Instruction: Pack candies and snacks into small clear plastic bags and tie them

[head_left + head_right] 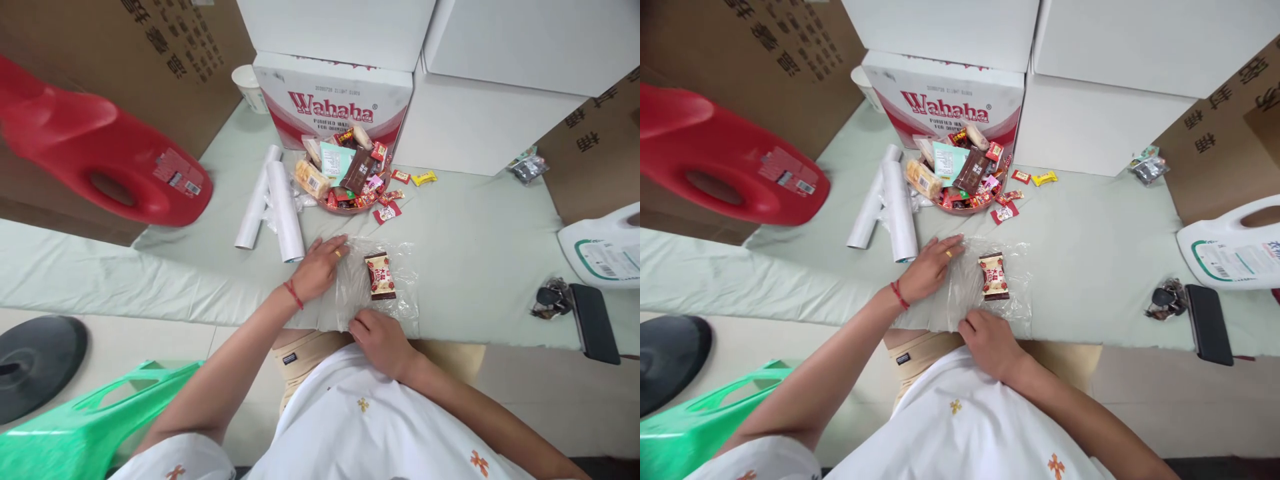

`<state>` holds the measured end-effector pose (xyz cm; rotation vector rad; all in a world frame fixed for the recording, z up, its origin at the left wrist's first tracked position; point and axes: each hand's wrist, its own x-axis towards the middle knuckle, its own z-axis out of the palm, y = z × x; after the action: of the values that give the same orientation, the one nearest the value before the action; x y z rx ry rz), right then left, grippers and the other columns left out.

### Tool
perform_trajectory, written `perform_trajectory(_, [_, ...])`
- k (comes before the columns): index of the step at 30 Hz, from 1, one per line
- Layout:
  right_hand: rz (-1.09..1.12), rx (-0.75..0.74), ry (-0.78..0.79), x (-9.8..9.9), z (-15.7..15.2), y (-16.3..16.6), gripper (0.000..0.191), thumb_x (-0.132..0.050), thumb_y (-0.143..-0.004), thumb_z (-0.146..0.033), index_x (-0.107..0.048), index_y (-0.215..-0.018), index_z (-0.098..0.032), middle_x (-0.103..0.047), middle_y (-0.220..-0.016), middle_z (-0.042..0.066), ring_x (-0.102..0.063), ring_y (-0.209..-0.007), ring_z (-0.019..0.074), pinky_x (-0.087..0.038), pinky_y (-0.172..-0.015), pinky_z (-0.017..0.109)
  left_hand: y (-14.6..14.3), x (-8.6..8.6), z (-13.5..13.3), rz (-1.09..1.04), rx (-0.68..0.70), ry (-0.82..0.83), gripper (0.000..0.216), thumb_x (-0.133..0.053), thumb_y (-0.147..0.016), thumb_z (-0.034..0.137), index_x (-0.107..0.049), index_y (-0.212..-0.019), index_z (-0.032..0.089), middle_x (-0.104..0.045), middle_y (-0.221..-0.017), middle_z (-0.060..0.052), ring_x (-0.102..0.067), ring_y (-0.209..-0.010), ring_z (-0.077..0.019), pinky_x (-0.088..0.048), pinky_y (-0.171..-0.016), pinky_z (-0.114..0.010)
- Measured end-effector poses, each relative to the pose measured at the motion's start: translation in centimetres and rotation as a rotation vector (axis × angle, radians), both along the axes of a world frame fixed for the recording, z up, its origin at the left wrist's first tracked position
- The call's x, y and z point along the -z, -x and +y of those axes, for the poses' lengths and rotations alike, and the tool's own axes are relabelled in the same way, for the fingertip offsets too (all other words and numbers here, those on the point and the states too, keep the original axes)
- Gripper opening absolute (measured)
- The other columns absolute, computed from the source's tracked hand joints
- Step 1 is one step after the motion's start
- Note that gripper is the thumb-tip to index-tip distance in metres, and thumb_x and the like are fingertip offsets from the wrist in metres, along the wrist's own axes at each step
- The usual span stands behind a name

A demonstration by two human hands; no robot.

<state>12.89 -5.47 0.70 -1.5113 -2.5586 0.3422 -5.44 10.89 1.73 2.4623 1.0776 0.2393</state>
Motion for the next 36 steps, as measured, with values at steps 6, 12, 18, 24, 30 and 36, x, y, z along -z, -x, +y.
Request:
perform_trajectory(6, [0.344,0.117,0.026,-1.8,-1.5,-2.0,0.020,-0.050,-0.103,-0.018,-0.068,-0.096,-0.021,-0.070,-0.089,0.004,-0.064,-0.077,0.0160,-0.047,-0.069,0.028,1.6,-0.3,0.5,0.126,0.086,-0.058,0.057,-0.041,-0.090,0.006,-0.064,-0.138,0.023,-0.053,-0.158,-0.010,-0.044,-0.150,-0.0286,-0.026,-0.123,-0.066])
perform_trajectory(12, [0.717,0.544,0.229,-3.6,-2.5,-3.8,0.016,-0.054,-0.102,-0.033,-0.064,-0.096,-0.022,-0.064,-0.074,-0.002,-0.055,-0.061,0.0129,-0.045,-0.062,0.025,1.3,-1.9,2.0,0.033,0.080,-0.142,0.033,-0.045,-0.101,0.026,-0.078,-0.103,0.024,-0.067,-0.143,-0.007,-0.034,-0.155,-0.0323,-0.016,-0.125,-0.070])
perform_trajectory(18, [0.909,0.875,0.310,-2.6,-3.5,-5.4,0.030,-0.054,-0.099,-0.050,-0.058,-0.087,-0.023,-0.056,-0.068,-0.003,-0.046,-0.057,0.0134,-0.040,-0.054,0.025,-3.0,-4.6,4.6,-0.072,0.105,-0.189,0.028,-0.050,-0.099,0.033,-0.076,-0.097,0.023,-0.063,-0.147,-0.007,-0.029,-0.157,-0.0304,-0.015,-0.128,-0.060])
perform_trajectory(24, [0.606,0.897,0.320,-2.3,-3.9,-6.7,0.032,-0.050,-0.098,-0.051,-0.060,-0.084,-0.024,-0.066,-0.069,0.000,-0.059,-0.060,0.0181,-0.046,-0.060,0.029,-9.1,-3.1,5.8,0.021,0.233,-0.214,0.024,-0.055,-0.091,0.023,-0.078,-0.096,0.022,-0.061,-0.147,-0.008,-0.030,-0.156,-0.0317,0.001,-0.129,-0.064])
perform_trajectory(30, [0.496,0.844,0.352,-2.6,-4.7,-8.5,0.024,-0.049,-0.099,-0.042,-0.064,-0.094,-0.024,-0.072,-0.081,0.002,-0.066,-0.070,0.0203,-0.049,-0.068,0.031,-9.7,-2.6,5.5,-0.008,0.190,-0.261,0.025,-0.057,-0.091,0.022,-0.076,-0.106,0.019,-0.054,-0.155,-0.011,-0.027,-0.157,-0.0328,-0.002,-0.130,-0.064])
perform_trajectory(36, [0.409,0.929,0.043,-2.3,-1.5,-11.4,0.028,-0.046,-0.101,-0.040,-0.067,-0.102,-0.020,-0.068,-0.102,0.010,-0.062,-0.095,0.0247,-0.049,-0.088,0.039,-8.3,-4.9,2.8,-0.253,0.082,-0.248,0.032,-0.043,-0.099,0.022,-0.073,-0.112,0.022,-0.068,-0.136,-0.011,-0.051,-0.137,-0.0267,-0.039,-0.116,-0.052])
